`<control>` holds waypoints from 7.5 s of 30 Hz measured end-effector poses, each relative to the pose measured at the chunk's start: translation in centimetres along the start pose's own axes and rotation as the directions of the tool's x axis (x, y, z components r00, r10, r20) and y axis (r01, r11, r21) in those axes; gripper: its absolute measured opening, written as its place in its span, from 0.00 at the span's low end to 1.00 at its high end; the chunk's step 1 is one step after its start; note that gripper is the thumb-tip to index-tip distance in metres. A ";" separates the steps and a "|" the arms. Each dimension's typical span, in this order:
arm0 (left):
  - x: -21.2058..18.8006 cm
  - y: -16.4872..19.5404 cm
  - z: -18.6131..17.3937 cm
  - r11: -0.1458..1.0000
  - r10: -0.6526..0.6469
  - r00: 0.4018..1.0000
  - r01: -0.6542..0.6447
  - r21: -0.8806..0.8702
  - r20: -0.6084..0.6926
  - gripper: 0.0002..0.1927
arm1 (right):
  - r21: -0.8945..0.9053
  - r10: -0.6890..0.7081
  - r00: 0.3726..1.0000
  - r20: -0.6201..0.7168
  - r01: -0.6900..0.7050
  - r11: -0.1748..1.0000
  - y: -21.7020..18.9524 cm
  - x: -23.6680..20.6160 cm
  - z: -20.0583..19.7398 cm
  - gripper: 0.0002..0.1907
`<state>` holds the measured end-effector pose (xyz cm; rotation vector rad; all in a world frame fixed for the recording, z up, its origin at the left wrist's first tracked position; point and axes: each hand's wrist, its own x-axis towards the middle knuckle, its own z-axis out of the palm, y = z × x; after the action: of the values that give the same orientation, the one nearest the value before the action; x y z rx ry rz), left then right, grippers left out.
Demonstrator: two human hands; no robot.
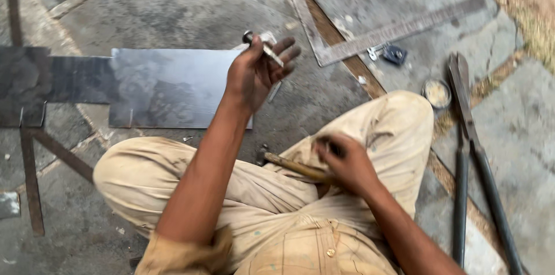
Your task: The person sits on the ground and uses a hammer and punch to create indentations along the edges of a metal sheet. They repeatedly reposition the sheet and strike different locations to form a series of marks.
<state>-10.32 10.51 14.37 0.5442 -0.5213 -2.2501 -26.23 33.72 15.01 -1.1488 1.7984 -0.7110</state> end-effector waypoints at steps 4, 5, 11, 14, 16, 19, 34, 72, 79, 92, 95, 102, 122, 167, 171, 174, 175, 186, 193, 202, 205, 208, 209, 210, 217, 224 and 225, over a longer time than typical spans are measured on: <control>-6.9 -3.8 5.8 0.983 0.004 0.990 0.022 -0.182 0.142 0.21 | 0.580 -0.203 0.958 -0.201 0.283 0.763 -1.3 1.6 -2.8 0.25; -8.3 -4.8 6.7 0.971 0.029 0.981 0.017 -0.237 0.190 0.21 | 0.653 -0.227 0.955 -0.189 0.295 0.697 -1.5 1.6 -3.3 0.25; -13.0 -8.5 9.4 0.844 -0.009 0.997 0.051 -0.534 0.081 0.25 | 0.808 -0.355 0.928 -0.118 0.297 0.508 -1.0 0.0 -4.3 0.21; -13.8 -9.2 10.0 0.831 -0.028 0.999 0.049 -0.554 0.046 0.25 | 0.828 -0.333 0.939 -0.080 0.248 0.502 0.1 -0.6 -4.3 0.19; -14.1 -9.5 10.3 0.833 -0.047 0.998 0.059 -0.550 0.035 0.25 | 0.850 -0.306 0.950 -0.066 0.214 0.482 0.8 -0.9 -4.3 0.19; -14.3 -9.9 10.5 0.839 -0.070 0.997 0.070 -0.540 0.020 0.24 | 0.872 -0.268 0.961 -0.060 0.181 0.454 1.6 -1.1 -4.2 0.18; -15.1 -7.8 4.9 0.989 0.145 0.931 -0.125 0.080 -0.334 0.20 | 0.826 0.148 0.967 0.205 -0.252 0.504 -0.5 5.7 2.7 0.28; -10.4 1.3 -3.8 0.639 0.635 0.705 -0.249 0.728 -0.316 0.14 | 0.155 -0.089 0.850 -0.519 0.196 0.968 5.9 19.3 -28.7 0.18; -1.6 7.9 -12.1 0.322 0.767 0.380 0.468 0.823 -0.517 0.24 | 0.452 0.128 0.985 -0.118 -0.062 0.890 7.5 15.0 -10.2 0.21; 2.4 -3.0 -16.9 0.398 0.395 0.608 0.563 0.725 -0.689 0.23 | -0.364 0.042 0.855 0.517 0.176 0.915 2.7 9.9 1.6 0.27; 2.3 -4.1 -16.6 0.239 0.388 0.651 0.613 0.753 -0.653 0.24 | -0.477 0.048 0.781 0.623 0.330 0.815 1.4 8.2 2.9 0.28; 1.6 -4.0 -13.8 0.100 0.271 0.671 0.694 0.713 -0.690 0.25 | -0.420 -0.113 0.684 0.721 0.561 0.713 -0.2 6.9 4.0 0.28; 10.7 -0.8 -19.5 0.502 0.713 0.576 -0.023 0.865 -0.399 0.11 | -0.042 0.131 0.967 0.219 -0.125 0.991 0.6 1.2 0.2 0.24; 9.5 -0.8 -17.2 0.245 0.745 0.600 0.160 0.956 -0.292 0.17 | 0.041 -0.624 0.727 -0.287 0.660 0.750 -8.0 9.2 -1.2 0.16; 9.1 -1.6 -17.2 0.021 0.768 0.632 0.143 0.990 -0.108 0.19 | 0.125 -0.706 0.481 -0.520 0.860 0.494 -7.2 10.5 0.2 0.15; 8.9 -2.3 -17.5 -0.054 0.790 0.612 0.118 0.992 -0.030 0.19 | -0.237 -0.644 0.556 -0.526 0.631 0.739 -7.3 14.4 3.4 0.07; 8.9 -2.5 -17.7 -0.060 0.788 0.615 0.108 0.992 -0.020 0.20 | -0.227 -0.642 0.661 -0.389 0.607 0.762 -7.2 14.8 3.9 0.13; 9.6 -1.8 -21.0 0.500 0.707 0.626 -0.112 0.859 -0.330 0.13 | -0.126 0.079 0.988 -0.134 -0.097 0.987 -5.0 13.3 4.8 0.24; 8.9 -1.2 -19.4 0.379 0.713 0.651 -0.043 0.924 -0.262 0.12 | 0.060 0.125 0.974 -0.188 -0.116 0.991 0.6 10.6 3.0 0.25; 8.7 -0.8 -18.1 0.330 0.697 0.673 0.003 0.944 -0.246 0.09 | 0.042 0.084 0.968 -0.237 -0.077 0.996 1.4 10.2 1.3 0.25; 8.6 -0.8 -18.0 0.320 0.697 0.677 0.005 0.947 -0.239 0.09 | 0.071 0.021 0.974 -0.227 -0.005 0.997 0.3 10.2 1.1 0.24; 8.6 -0.9 -17.9 0.322 0.699 0.677 -0.010 0.947 -0.230 0.08 | 0.071 -0.053 0.969 -0.241 0.072 0.995 -1.1 10.0 0.7 0.24; 8.5 -0.9 -17.8 0.316 0.699 0.677 -0.004 0.949 -0.230 0.09 | 0.066 -0.109 0.963 -0.247 0.129 0.989 -1.5 9.9 0.6 0.23; 8.5 -0.9 -17.8 0.309 0.700 0.676 0.002 0.951 -0.229 0.09 | 0.061 -0.165 0.954 -0.251 0.186 0.981 -1.9 9.8 0.4 0.22; 8.0 -1.4 -16.7 -0.030 0.731 0.683 0.048 0.998 -0.011 0.14 | 0.108 -0.641 0.579 -0.504 0.779 0.618 -4.0 11.7 2.7 0.16; 7.6 -1.8 -17.4 -0.087 0.779 0.618 -0.064 0.994 0.108 0.09 | -0.396 0.003 1.000 0.025 0.007 0.918 -6.2 13.5 5.8 0.16; 7.8 -1.7 -17.7 -0.056 0.807 0.583 -0.085 0.995 0.095 0.07 | -0.246 0.085 0.994 0.067 -0.066 0.967 -6.2 12.9 5.7 0.16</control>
<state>-6.84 2.29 -2.87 1.3430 -1.5984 -0.5545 -21.18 19.34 12.74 -1.2416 1.8904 -0.4020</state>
